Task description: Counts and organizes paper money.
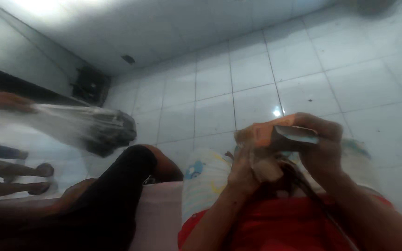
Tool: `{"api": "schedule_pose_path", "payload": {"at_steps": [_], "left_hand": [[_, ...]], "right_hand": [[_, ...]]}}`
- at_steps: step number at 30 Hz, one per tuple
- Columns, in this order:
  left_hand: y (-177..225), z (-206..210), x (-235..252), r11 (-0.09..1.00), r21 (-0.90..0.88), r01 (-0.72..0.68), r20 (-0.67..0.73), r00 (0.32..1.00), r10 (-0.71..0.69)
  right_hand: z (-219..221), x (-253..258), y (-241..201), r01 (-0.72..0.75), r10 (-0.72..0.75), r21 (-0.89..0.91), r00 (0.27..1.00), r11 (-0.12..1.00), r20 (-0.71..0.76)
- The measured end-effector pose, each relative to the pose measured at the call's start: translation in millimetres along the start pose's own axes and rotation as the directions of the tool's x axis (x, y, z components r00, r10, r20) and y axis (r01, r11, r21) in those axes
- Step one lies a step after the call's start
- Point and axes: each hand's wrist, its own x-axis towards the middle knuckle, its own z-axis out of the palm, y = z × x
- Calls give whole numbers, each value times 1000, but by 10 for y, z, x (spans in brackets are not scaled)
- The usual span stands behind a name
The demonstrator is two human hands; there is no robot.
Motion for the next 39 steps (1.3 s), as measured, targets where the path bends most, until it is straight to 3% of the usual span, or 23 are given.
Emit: {"api": "schedule_pose_path", "payload": {"at_steps": [2, 5, 9, 14, 19, 22, 29, 33, 39], "left_hand": [[7, -77, 38, 994, -42, -96, -9, 995, 96], [61, -51, 45, 982, 38, -185, -46, 981, 187], [-2, 21, 55, 965, 58, -257, 75, 965, 252], [38, 206, 5, 950, 138, -281, -158, 940, 301], [53, 244, -33, 950, 193, -247, -251, 923, 291], [27, 269, -53, 933, 268, -242, -265, 912, 313], [8, 271, -58, 956, 212, -203, -263, 930, 256], [58, 235, -60, 988, 111, -106, -238, 962, 130], [45, 301, -98, 971, 161, -177, -226, 951, 211]], "right_hand": [[-17, -5, -144, -148, 146, 44, 988, 988, 51], [2, 3, -155, -301, 295, 42, 948, 953, 117], [45, -40, 26, -229, 254, -233, 964, 945, 83], [18, -15, 30, -180, 206, -328, 978, 927, 46], [34, -17, 28, -193, 215, -337, 976, 921, 29], [58, -14, 8, -230, 249, -300, 968, 926, 27], [26, -2, 6, -375, 378, -103, 926, 921, 8], [-9, 117, -55, -572, 571, 47, 803, 819, -172], [-52, 190, -69, -569, 576, 99, 791, 816, -205]]}}
